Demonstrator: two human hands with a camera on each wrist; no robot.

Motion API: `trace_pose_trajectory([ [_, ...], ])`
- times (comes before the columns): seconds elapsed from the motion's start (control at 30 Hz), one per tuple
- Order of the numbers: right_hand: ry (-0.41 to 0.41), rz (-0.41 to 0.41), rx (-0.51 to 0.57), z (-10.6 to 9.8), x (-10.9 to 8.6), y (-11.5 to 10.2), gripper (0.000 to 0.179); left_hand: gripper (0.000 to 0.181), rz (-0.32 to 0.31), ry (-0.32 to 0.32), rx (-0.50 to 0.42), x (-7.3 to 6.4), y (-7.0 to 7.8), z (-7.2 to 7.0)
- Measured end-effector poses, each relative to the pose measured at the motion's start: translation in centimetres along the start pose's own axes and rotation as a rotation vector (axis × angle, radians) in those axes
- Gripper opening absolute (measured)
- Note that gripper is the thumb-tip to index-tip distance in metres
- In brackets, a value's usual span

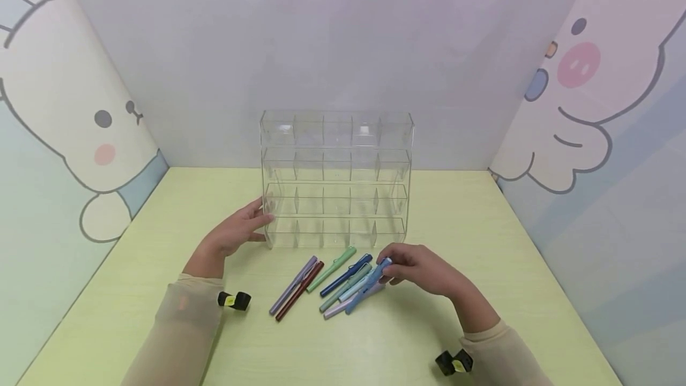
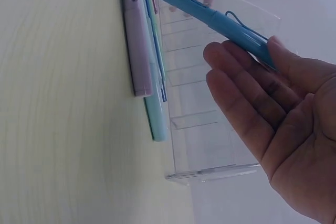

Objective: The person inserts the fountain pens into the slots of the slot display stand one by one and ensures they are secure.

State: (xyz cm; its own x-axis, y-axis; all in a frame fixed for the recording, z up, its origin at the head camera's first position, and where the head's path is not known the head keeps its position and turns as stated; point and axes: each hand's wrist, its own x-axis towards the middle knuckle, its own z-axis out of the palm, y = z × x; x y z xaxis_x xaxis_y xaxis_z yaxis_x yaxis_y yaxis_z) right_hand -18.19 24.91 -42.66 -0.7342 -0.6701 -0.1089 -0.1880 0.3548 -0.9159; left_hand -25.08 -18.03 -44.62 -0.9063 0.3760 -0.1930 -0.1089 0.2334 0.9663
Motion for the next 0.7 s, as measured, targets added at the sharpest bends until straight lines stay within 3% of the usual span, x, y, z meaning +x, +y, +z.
trace_pose_trajectory([
  [0.33, 0.052, -0.112, 0.110, -0.03, 0.20, -0.23, 0.017, 0.069, 0.003, -0.002, 0.005, -0.09, 0.13, -0.09],
  [0.7, 0.253, -0.227, 0.136, -0.04, 0.88, -0.43, 0.014, 0.070, -0.004, -0.003, -0.002, -0.06, -0.09, -0.13],
])
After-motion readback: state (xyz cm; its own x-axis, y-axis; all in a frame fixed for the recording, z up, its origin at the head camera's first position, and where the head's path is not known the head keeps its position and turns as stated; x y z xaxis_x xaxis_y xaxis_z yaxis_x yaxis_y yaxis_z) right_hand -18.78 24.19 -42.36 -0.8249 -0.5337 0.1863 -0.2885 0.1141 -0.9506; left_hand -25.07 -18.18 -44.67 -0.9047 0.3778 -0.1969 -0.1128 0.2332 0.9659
